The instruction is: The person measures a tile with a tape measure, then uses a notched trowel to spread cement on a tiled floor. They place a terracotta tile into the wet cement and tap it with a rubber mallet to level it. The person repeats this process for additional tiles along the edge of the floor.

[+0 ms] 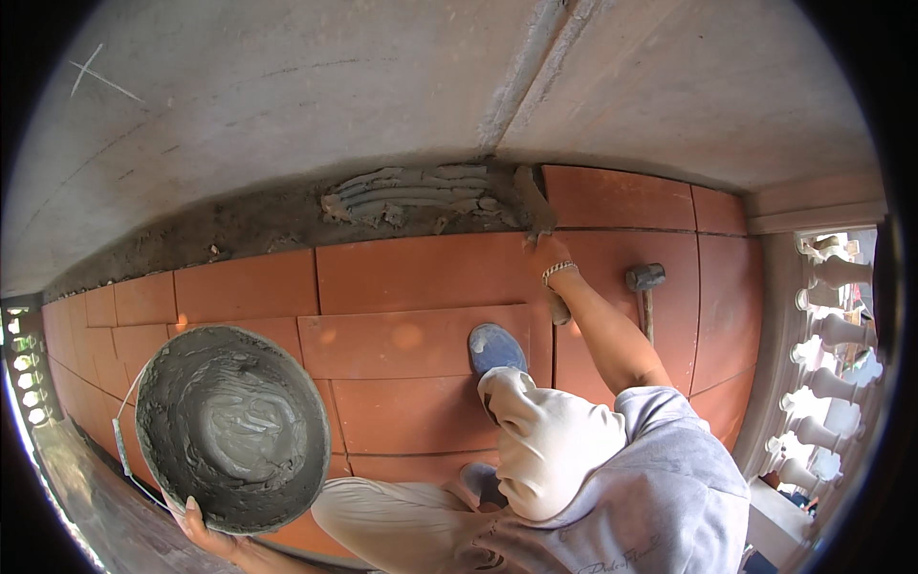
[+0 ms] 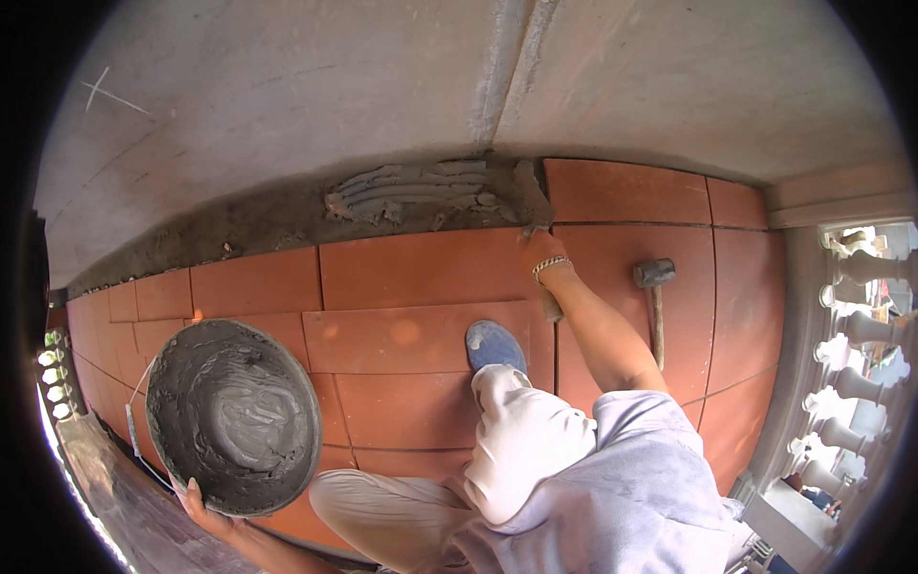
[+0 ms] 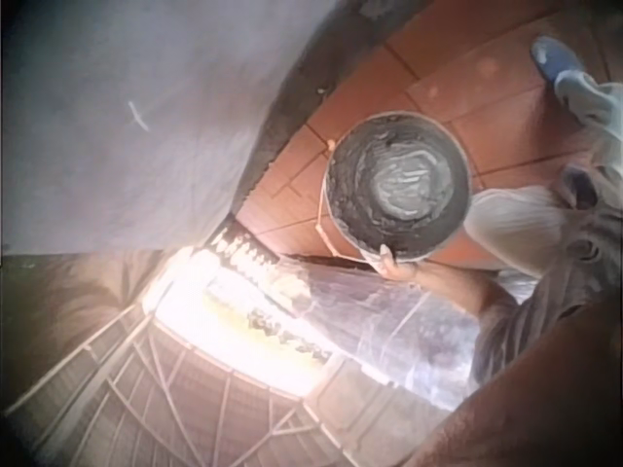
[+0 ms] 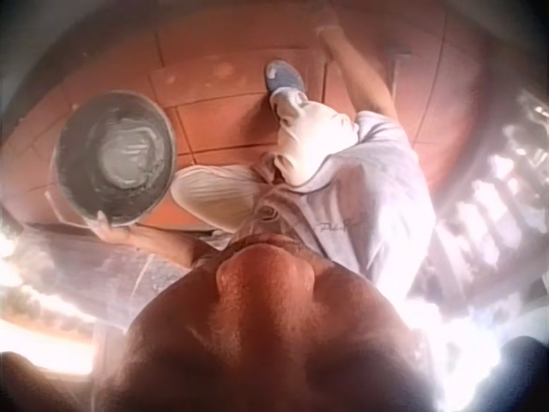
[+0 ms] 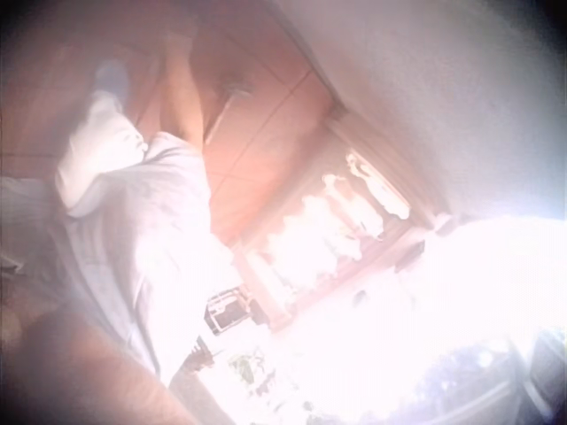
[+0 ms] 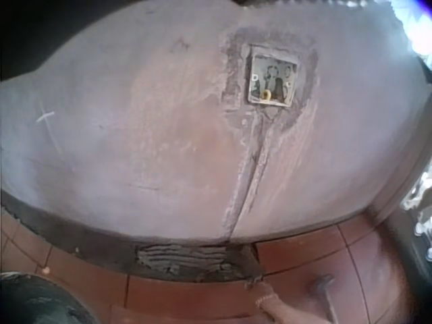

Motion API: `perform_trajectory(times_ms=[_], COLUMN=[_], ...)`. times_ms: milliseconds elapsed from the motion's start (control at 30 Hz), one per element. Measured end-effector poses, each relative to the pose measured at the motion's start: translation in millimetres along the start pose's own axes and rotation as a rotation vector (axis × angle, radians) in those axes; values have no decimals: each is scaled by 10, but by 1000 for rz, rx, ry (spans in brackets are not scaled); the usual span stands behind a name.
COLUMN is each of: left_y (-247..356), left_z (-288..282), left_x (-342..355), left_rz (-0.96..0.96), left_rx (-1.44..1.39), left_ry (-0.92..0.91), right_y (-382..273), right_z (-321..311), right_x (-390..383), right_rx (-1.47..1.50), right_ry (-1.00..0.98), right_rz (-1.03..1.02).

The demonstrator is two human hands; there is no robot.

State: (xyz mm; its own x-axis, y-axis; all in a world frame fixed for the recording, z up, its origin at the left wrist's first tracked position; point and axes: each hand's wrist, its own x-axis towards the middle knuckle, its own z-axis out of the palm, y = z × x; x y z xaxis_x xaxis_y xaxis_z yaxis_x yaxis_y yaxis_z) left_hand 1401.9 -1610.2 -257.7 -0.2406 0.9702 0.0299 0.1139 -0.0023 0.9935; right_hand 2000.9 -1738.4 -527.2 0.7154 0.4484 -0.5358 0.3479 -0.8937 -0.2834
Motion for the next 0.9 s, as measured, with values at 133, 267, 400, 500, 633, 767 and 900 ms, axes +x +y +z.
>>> perform_trajectory(times_ms=[133,267,400,500,633,767,900], left_y=[-8,-12,0,35,72,83,100], left_z=[-16,-24,12,58,120,171,218], left_x=[7,4,-25,-54,-63,-44,-60], left_rz=[-1,-18,-19,-37,-30,-26,-10], left_rx=[56,-28,-12,-28,-49,-96,-106], left_ry=[14,19,32,0,-32,-43,-16], right_y=[100,137,105,142,133,-135,-652], right_z=[-10,17,188,260,195,118,38], right_x=[-6,33,-107,-276,-306,-338,-399], right_rx=[10,-172,-343,-351,-354,-268,-168], right_ry=[78,62,-43,-43,-44,-8,-23], right_rz=[-22,-38,-72,-139,-245,-300,-463])
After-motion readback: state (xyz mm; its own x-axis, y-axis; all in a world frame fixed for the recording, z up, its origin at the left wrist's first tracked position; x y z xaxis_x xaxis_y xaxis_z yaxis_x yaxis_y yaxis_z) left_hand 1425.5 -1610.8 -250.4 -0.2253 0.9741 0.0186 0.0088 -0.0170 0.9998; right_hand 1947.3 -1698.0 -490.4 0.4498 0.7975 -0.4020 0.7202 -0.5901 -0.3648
